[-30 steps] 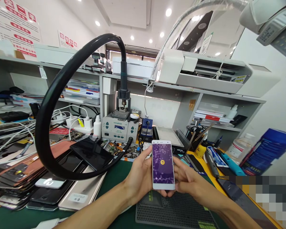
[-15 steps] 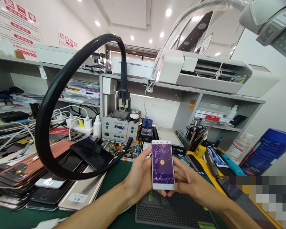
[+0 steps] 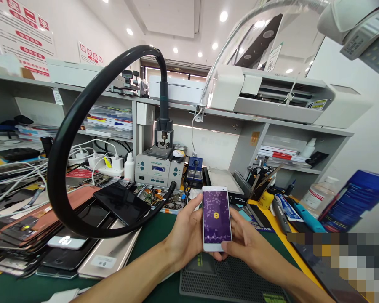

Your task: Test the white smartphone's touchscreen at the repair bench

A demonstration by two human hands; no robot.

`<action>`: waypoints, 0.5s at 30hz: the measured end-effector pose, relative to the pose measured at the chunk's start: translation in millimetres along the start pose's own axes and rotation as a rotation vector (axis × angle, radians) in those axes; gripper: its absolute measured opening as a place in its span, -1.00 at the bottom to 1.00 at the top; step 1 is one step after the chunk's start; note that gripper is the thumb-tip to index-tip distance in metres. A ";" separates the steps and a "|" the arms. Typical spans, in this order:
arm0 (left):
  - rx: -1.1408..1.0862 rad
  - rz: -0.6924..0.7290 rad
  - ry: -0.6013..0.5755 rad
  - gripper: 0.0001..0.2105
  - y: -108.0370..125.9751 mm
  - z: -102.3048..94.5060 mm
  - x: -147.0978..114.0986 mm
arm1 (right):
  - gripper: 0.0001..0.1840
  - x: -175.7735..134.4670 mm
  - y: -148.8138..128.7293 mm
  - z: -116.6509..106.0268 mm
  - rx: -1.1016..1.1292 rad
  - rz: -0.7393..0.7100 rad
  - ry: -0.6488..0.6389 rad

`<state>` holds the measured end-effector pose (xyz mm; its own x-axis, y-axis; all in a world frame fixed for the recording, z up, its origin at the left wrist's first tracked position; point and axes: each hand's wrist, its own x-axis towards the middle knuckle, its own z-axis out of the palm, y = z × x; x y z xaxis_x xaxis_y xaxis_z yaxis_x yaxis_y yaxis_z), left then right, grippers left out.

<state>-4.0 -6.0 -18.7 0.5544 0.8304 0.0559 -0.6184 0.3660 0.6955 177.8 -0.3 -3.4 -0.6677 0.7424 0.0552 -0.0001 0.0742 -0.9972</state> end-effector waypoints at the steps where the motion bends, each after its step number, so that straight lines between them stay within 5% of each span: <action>1: 0.008 0.000 -0.001 -0.38 -0.5 0.3 -0.1 | -0.44 0.7 1.9 2.7 0.007 -0.003 0.027; 9: 0.055 0.013 -0.025 -0.38 -4.3 2.9 0.6 | -0.45 4.1 27.7 9.4 -0.035 -0.053 0.204; 15: 0.046 0.000 -0.024 -0.38 -4.4 1.5 1.4 | -0.36 2.9 23.1 9.1 0.012 -0.038 0.151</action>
<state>0.3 -7.1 -20.6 0.5679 0.8199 0.0727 -0.5926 0.3460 0.7274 169.1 -2.5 -26.7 -0.5472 0.8312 0.0984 -0.0323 0.0965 -0.9948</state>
